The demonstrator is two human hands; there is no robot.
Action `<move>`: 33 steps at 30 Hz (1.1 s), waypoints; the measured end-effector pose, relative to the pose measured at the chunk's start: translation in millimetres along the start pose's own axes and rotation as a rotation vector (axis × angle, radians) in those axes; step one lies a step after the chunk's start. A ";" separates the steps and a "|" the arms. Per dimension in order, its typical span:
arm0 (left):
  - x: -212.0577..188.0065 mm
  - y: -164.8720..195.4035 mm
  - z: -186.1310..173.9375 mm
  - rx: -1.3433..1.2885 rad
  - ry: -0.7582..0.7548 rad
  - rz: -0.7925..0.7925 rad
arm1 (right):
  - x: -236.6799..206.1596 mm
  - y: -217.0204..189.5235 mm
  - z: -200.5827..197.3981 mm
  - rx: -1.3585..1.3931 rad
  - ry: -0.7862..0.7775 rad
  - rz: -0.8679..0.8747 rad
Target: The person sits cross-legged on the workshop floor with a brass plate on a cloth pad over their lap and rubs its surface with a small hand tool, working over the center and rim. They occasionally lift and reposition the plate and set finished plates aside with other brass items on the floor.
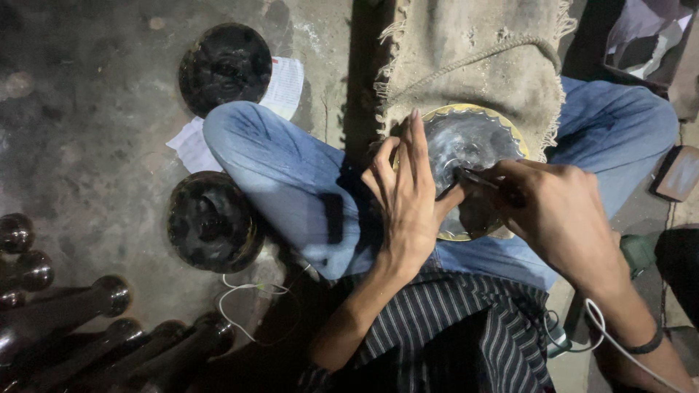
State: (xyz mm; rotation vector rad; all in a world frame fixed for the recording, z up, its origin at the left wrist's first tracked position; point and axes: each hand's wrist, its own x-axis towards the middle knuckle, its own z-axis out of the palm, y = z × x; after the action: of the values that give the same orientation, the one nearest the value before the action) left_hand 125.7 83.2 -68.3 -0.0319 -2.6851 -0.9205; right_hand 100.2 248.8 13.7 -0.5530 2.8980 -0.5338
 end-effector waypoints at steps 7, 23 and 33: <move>31.0 -29.8 -7.3 -0.119 0.040 0.078 | 42.6 24.0 -3.1 -0.379 -0.370 -0.147; 56.0 -48.8 -24.1 -0.163 -0.011 -0.005 | 80.9 8.6 -24.3 -0.583 -0.525 -0.226; -0.4 -39.2 -47.8 -0.247 0.075 -0.141 | 71.4 20.6 -15.9 -0.537 -0.484 -0.149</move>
State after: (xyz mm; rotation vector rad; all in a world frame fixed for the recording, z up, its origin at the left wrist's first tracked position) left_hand 134.6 23.3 -56.0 0.1375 -2.5155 -1.2664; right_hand 24.3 244.6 15.6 -0.8306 2.5138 0.3455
